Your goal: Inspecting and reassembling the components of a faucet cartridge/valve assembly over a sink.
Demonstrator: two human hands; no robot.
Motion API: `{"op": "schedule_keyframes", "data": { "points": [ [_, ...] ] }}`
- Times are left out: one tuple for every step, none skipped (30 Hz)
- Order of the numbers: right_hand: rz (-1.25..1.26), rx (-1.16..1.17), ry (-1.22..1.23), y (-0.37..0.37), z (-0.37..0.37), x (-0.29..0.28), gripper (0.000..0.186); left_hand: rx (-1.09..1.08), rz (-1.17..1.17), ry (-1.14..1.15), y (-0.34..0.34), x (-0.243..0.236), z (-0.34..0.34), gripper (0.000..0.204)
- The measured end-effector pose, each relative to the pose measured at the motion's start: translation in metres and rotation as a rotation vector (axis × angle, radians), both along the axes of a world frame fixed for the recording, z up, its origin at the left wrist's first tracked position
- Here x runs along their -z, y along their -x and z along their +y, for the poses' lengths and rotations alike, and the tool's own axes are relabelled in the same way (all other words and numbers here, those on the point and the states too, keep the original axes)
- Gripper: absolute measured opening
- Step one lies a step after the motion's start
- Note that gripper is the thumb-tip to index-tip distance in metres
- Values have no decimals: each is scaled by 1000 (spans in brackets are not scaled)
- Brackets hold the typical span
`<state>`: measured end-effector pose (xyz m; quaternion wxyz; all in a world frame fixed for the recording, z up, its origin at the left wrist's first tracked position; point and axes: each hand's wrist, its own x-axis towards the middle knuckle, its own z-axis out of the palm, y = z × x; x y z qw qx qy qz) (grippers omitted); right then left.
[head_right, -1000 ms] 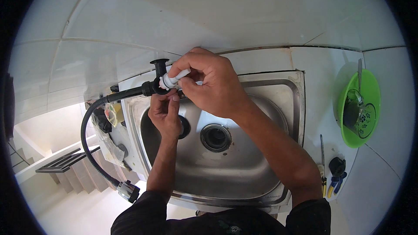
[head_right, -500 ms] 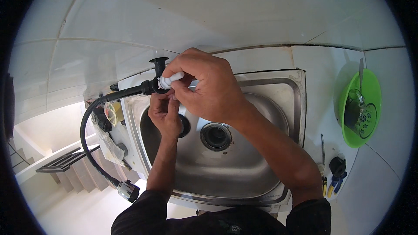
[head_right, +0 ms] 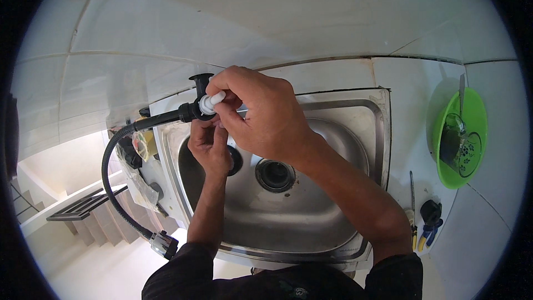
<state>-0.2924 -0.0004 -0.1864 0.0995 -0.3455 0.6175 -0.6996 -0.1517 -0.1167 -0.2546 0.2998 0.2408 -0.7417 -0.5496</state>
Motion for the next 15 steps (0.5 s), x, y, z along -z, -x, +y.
{"op": "schedule_keyframes", "data": {
  "points": [
    [-1, 6, 0, 0, 0, 0, 18, -1, 9, -18, 1, 0, 1, 11],
    [-3, 12, 0, 0, 0, -1, 18, -1, 19, -36, 1, 0, 1, 11],
    [-3, 12, 0, 0, 0, 0, 18, -2, 18, -36, 1, 0, 1, 11],
    [2, 12, 5, 0, 0, 0, 18, -1, 14, -18, 1, 0, 0, 11],
    [7, 12, 11, 0, 0, 0, 18, -1, 10, 1, 1, -1, 0, 11],
    [6, 12, 11, 0, -1, 1, 18, -1, 9, 1, 1, -1, 0, 11],
    [25, 18, 11, 0, -1, 1, 18, -1, 9, -15, 1, -1, 0, 11],
    [44, 23, 10, 0, -1, 2, 17, -2, 10, -30, 1, 0, 1, 11],
    [44, 25, 9, 0, -1, 1, 17, -1, 10, -31, 1, 0, 1, 11],
    [45, 25, 14, 0, -1, -1, 17, -1, 14, -25, 2, 0, 1, 11],
    [46, 25, 18, 0, -1, -1, 17, -1, 18, -18, 2, -1, 1, 12],
    [46, 26, 19, 0, -1, -1, 17, -1, 19, -17, 1, -1, 0, 12],
    [69, 27, 11, -1, 0, 0, 17, 3, 9, -15, 0, -1, 0, 12],
    [93, 28, 3, -1, 0, 0, 17, 6, -1, -13, -1, -1, -1, 13],
    [93, 28, 4, -2, 0, -1, 17, 6, -1, -12, -1, -2, -1, 13]
  ]
}}
